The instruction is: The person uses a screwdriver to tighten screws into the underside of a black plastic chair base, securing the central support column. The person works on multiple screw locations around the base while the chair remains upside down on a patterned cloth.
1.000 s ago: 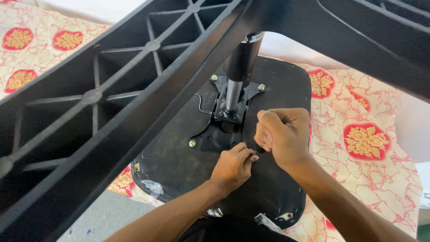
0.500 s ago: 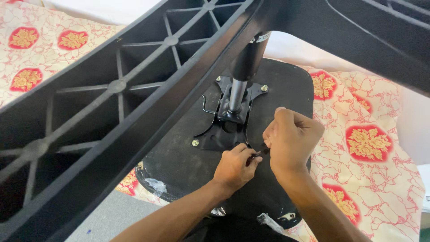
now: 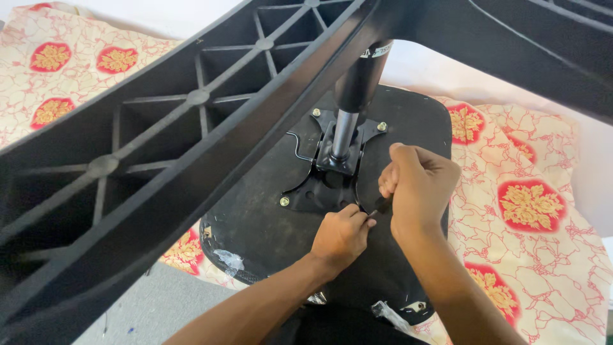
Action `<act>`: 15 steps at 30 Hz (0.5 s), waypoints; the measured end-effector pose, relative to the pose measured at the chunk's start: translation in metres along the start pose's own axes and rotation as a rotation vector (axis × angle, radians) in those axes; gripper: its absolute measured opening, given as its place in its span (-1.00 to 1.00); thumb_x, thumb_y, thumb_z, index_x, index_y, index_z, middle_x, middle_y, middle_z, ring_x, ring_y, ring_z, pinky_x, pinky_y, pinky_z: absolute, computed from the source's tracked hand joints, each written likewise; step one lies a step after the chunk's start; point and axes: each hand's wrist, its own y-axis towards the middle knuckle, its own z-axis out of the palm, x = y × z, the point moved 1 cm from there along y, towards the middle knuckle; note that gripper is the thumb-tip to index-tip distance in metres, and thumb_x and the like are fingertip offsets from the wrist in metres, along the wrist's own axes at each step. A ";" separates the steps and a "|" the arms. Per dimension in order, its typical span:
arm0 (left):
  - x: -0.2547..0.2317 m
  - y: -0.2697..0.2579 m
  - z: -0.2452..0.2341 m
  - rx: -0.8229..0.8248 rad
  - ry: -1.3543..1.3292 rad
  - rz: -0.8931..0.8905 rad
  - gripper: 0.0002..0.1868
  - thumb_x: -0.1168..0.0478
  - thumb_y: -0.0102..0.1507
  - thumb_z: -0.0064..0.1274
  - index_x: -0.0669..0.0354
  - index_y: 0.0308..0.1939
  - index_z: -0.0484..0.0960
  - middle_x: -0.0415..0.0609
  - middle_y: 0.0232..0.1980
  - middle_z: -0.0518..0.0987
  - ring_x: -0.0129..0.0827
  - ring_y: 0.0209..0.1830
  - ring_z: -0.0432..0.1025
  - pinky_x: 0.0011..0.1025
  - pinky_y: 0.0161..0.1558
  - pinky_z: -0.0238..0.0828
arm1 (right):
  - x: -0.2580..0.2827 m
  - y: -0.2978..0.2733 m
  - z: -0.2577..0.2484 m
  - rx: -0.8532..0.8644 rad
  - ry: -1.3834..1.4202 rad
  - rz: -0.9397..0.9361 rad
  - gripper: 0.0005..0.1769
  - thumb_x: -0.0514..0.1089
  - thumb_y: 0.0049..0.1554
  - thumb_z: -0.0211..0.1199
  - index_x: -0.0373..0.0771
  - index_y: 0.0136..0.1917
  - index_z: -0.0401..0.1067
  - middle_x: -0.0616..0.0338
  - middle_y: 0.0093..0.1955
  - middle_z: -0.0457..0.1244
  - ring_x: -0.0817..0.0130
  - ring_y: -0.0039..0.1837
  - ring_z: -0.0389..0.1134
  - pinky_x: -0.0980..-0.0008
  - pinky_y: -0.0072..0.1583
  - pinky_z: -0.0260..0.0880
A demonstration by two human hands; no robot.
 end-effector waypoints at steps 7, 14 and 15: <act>0.000 0.004 0.003 0.049 -0.012 -0.033 -0.79 0.30 0.27 0.17 0.28 -0.46 0.58 0.07 -0.35 0.54 0.02 -0.43 0.50 -0.14 -0.37 0.45 | 0.026 0.033 -0.030 0.841 -0.161 0.182 -0.78 -0.11 0.05 0.33 -0.33 -0.24 0.44 0.05 -0.21 0.35 0.35 -0.11 0.38 0.37 -0.01 0.36; -0.005 0.014 -0.006 0.070 -0.096 -0.031 -0.93 0.35 0.23 0.12 0.29 -0.35 0.60 0.06 -0.26 0.58 0.04 -0.36 0.53 -0.14 -0.35 0.46 | 0.039 0.076 -0.011 1.419 -0.130 0.432 -0.63 -0.15 -0.12 0.55 -0.36 -0.12 0.50 0.06 -0.18 0.40 0.35 -0.13 0.44 0.40 -0.07 0.44; -0.004 0.014 -0.008 0.078 -0.110 -0.012 -0.97 0.37 0.21 0.11 0.29 -0.32 0.61 0.06 -0.23 0.60 0.05 -0.34 0.53 -0.14 -0.35 0.46 | 0.036 0.076 -0.009 1.457 -0.152 0.471 -0.62 -0.15 -0.14 0.56 -0.36 -0.12 0.50 0.07 -0.22 0.40 0.38 -0.16 0.44 0.43 -0.10 0.43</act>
